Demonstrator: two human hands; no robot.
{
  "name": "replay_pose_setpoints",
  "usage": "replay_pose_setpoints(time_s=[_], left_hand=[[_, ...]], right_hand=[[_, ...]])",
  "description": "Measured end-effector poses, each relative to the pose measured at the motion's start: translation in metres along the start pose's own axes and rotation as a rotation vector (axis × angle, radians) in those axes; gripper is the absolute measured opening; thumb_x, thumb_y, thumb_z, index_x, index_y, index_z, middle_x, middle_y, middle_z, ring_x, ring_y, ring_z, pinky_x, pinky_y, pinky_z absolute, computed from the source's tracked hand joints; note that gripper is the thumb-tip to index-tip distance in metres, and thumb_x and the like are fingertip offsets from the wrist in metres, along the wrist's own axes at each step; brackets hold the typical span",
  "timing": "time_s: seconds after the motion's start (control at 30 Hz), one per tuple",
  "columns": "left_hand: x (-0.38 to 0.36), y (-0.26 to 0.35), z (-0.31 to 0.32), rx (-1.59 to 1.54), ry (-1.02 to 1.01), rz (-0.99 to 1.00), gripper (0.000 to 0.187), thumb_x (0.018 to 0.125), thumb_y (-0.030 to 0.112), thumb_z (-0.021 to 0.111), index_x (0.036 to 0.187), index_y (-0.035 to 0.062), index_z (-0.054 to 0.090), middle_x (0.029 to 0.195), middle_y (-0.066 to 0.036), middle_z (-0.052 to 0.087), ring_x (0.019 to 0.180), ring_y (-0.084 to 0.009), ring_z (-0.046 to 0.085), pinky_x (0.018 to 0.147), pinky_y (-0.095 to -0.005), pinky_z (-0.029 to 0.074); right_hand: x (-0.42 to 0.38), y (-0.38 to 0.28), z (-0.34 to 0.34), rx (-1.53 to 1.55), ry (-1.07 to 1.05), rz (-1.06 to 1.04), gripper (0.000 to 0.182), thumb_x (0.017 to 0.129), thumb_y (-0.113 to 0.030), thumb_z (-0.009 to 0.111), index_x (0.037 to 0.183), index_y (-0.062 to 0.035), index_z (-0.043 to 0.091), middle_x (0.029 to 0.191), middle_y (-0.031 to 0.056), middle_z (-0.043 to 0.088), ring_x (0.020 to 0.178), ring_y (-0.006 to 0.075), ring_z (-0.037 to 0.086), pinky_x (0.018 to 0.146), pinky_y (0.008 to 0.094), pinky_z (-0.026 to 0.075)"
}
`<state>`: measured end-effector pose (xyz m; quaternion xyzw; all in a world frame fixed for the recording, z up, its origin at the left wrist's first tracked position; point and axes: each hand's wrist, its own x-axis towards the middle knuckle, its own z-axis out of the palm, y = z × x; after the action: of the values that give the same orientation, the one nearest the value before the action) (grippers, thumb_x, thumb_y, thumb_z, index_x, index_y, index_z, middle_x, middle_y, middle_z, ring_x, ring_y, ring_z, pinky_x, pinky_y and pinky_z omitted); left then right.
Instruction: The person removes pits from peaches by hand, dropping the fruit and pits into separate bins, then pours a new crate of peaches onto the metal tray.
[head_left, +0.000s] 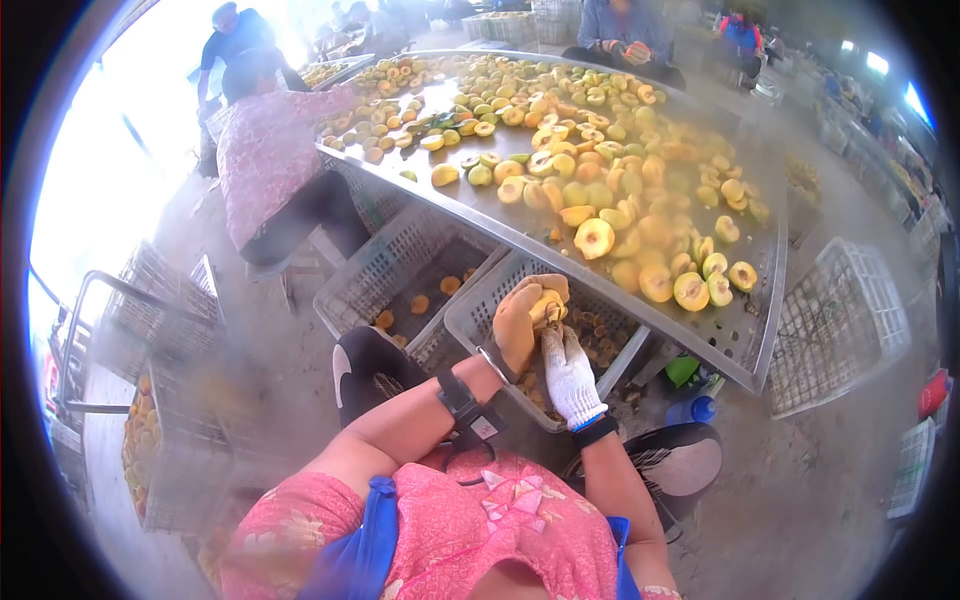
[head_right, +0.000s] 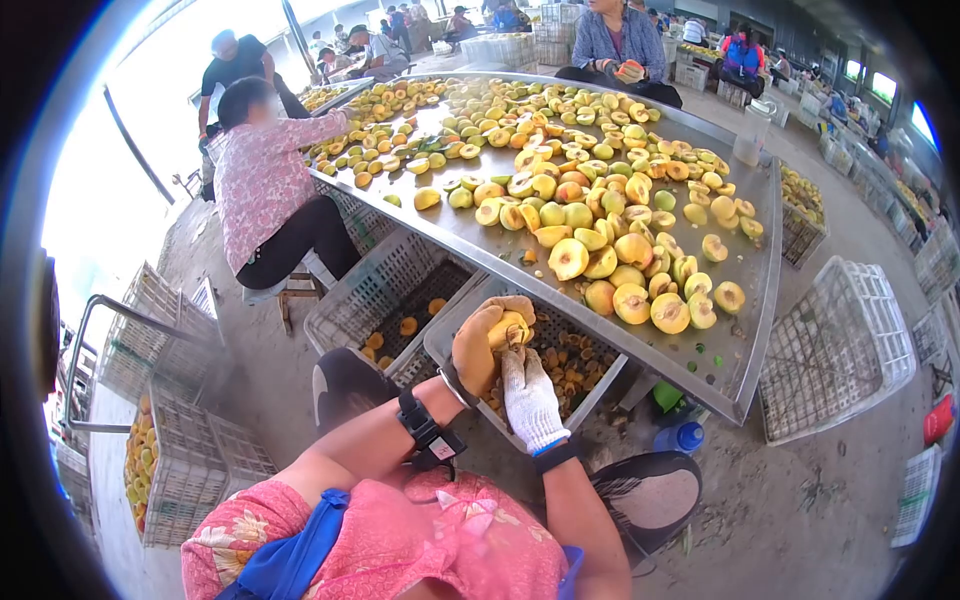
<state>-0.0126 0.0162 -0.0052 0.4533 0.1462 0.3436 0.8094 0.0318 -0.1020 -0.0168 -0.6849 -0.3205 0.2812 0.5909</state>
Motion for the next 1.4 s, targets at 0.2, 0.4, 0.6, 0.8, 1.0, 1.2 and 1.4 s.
replay_pose_setpoints(time_s=[0.2, 0.4, 0.6, 0.8, 1.0, 1.2, 1.4], left_hand=[[0.000, 0.030, 0.018, 0.087, 0.186, -0.244, 0.051, 0.105, 0.041, 0.039, 0.106, -0.0022, 0.066, 0.094, -0.012, 0.068, 0.082, -0.0202, 0.066, 0.078, -0.0328, 0.055], [0.000, 0.001, 0.006, 0.353, 0.112, 0.058, 0.060, 0.104, 0.051, 0.040, 0.091, -0.0010, 0.068, 0.086, -0.012, 0.070, 0.074, -0.0202, 0.066, 0.067, -0.0318, 0.055], [0.004, 0.034, 0.008, 0.215, -0.076, -0.252, 0.066, 0.104, 0.051, 0.040, 0.083, -0.0038, 0.069, 0.077, -0.013, 0.069, 0.063, -0.0197, 0.064, 0.062, -0.0293, 0.052], [0.012, 0.032, 0.000, 0.470, -0.271, -0.162, 0.067, 0.104, 0.048, 0.041, 0.073, -0.0036, 0.069, 0.071, -0.014, 0.069, 0.061, -0.0198, 0.064, 0.060, -0.0286, 0.051], [0.011, 0.034, -0.002, 0.395, -0.270, -0.242, 0.064, 0.105, 0.045, 0.042, 0.072, -0.0030, 0.069, 0.071, -0.013, 0.069, 0.061, -0.0184, 0.063, 0.061, -0.0281, 0.050], [0.012, 0.028, -0.014, 0.659, -0.360, -0.135, 0.062, 0.104, 0.045, 0.045, 0.071, -0.0020, 0.069, 0.071, -0.011, 0.069, 0.065, -0.0179, 0.064, 0.064, -0.0292, 0.051], [0.007, 0.034, -0.012, 0.059, -0.233, -0.366, 0.061, 0.104, 0.049, 0.042, 0.073, 0.0016, 0.066, 0.075, -0.012, 0.067, 0.068, -0.0242, 0.063, 0.067, -0.0352, 0.053]], right_hand=[[-0.005, -0.002, 0.001, -0.026, -0.113, -0.056, 0.049, 0.103, -0.035, 0.047, 0.126, 0.0073, 0.055, 0.117, 0.0289, 0.063, 0.112, 0.0414, 0.059, 0.094, 0.0393, 0.046], [-0.002, 0.026, 0.016, -0.027, 0.022, -0.258, 0.046, 0.104, -0.039, 0.045, 0.121, 0.0025, 0.056, 0.094, 0.0206, 0.068, 0.085, 0.0352, 0.067, 0.074, 0.0381, 0.052], [-0.012, 0.005, 0.002, 0.467, -0.266, 0.208, 0.034, 0.103, -0.047, 0.048, 0.106, -0.0140, 0.058, 0.069, -0.0040, 0.051, 0.048, 0.0076, 0.042, 0.043, 0.0231, 0.032], [-0.011, 0.007, -0.012, 0.779, -0.429, 0.531, 0.038, 0.102, -0.044, 0.053, 0.120, -0.0118, 0.062, 0.087, -0.0036, 0.060, 0.066, 0.0063, 0.053, 0.055, 0.0210, 0.043], [-0.012, 0.008, -0.010, 1.136, -0.638, 0.625, 0.031, 0.100, -0.048, 0.055, 0.105, -0.0179, 0.063, 0.066, -0.0091, 0.048, 0.040, 0.0054, 0.037, 0.034, 0.0199, 0.027], [-0.015, -0.006, 0.003, 0.637, -0.431, 0.535, 0.039, 0.098, -0.062, 0.048, 0.094, -0.0228, 0.053, 0.056, -0.0072, 0.035, 0.036, 0.0062, 0.026, 0.033, 0.0231, 0.020], [-0.012, -0.001, 0.000, 1.181, -0.714, 0.676, 0.039, 0.099, -0.057, 0.047, 0.106, -0.0201, 0.058, 0.054, -0.0079, 0.034, 0.032, 0.0060, 0.023, 0.031, 0.0219, 0.019]])
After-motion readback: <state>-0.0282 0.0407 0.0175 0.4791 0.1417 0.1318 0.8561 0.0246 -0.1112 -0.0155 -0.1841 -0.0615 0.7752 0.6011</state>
